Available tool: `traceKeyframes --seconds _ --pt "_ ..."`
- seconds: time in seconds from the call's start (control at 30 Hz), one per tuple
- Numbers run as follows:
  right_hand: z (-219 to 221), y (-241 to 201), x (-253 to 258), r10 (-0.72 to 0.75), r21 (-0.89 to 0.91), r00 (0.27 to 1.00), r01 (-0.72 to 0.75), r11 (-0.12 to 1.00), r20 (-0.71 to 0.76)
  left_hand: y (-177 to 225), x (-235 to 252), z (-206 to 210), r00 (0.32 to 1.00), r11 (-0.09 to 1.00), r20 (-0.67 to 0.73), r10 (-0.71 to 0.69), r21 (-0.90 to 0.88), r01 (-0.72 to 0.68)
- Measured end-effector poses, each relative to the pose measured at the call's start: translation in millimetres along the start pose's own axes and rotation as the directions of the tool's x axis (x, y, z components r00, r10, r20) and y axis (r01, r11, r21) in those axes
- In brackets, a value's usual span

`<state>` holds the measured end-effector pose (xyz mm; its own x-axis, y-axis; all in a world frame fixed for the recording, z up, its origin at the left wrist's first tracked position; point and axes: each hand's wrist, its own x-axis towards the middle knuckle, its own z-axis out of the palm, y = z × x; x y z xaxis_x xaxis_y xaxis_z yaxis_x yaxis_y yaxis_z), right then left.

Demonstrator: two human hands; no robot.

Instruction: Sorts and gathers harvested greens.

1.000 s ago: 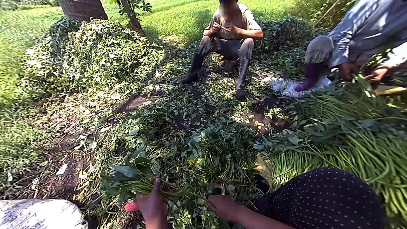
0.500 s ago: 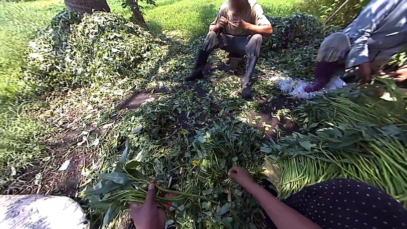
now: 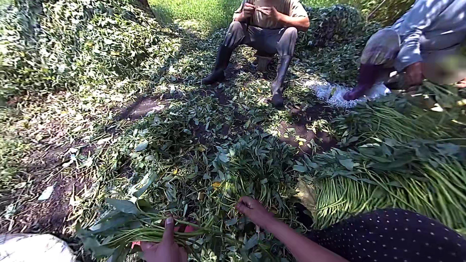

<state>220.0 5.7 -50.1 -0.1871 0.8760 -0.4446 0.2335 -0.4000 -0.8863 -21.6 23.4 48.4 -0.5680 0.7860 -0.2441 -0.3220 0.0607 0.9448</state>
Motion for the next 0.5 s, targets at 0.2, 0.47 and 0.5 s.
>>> traceKeyframes --seconds 0.2,0.47,0.5 --pt "51.1 -49.8 -21.5 -0.253 -0.141 0.947 0.283 0.949 0.2 -0.8 -11.0 13.7 1.0 0.999 -0.028 -0.01 0.038 0.011" --pt "49.7 -17.7 -19.3 -0.101 -0.051 0.992 0.097 0.994 -0.082 3.7 -1.4 -1.5 0.987 0.994 -0.13 0.093 -0.041 -0.099" --pt "36.9 -2.4 -15.2 -0.004 -0.009 0.989 0.002 1.0 -0.148 8.5 2.9 -4.9 0.983 0.99 -0.136 0.122 -0.05 -0.13"
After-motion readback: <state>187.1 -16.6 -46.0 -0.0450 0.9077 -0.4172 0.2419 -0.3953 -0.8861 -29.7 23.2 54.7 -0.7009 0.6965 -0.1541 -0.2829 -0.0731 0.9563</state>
